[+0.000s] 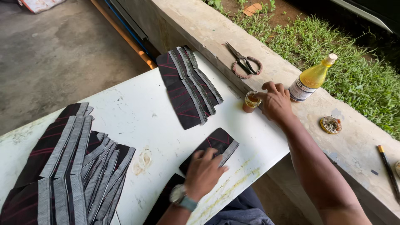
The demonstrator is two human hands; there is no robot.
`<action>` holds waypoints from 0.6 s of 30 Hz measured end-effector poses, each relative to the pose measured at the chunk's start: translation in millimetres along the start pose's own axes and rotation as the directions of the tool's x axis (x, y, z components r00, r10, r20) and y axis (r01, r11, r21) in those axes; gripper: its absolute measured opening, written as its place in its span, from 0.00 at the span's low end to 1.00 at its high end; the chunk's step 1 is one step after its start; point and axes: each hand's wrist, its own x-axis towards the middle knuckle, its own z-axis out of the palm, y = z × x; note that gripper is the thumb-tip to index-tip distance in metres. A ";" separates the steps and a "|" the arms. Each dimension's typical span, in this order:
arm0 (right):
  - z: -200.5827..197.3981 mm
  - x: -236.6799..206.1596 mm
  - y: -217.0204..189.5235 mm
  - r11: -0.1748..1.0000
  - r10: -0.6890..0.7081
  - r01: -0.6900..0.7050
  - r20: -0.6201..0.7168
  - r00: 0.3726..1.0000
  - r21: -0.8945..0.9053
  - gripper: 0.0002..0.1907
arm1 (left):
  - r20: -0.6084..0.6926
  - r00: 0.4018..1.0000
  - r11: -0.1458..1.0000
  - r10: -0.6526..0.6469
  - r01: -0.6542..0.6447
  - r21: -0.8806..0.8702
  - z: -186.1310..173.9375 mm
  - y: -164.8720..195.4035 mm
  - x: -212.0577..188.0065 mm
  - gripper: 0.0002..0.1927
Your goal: The person applies glue from a small jar to the edges of patterned fabric pieces using a finger, then folds and presses the edges to adhere them. The person repeats this process on multiple fabric pieces, stacking the finished ones on the table.
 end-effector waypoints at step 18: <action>-9.2 -20.9 21.3 0.988 -0.061 0.051 0.066 0.996 0.147 0.35 | 0.081 0.991 0.994 -0.105 0.107 -0.013 -19.6 -40.4 -23.7 0.25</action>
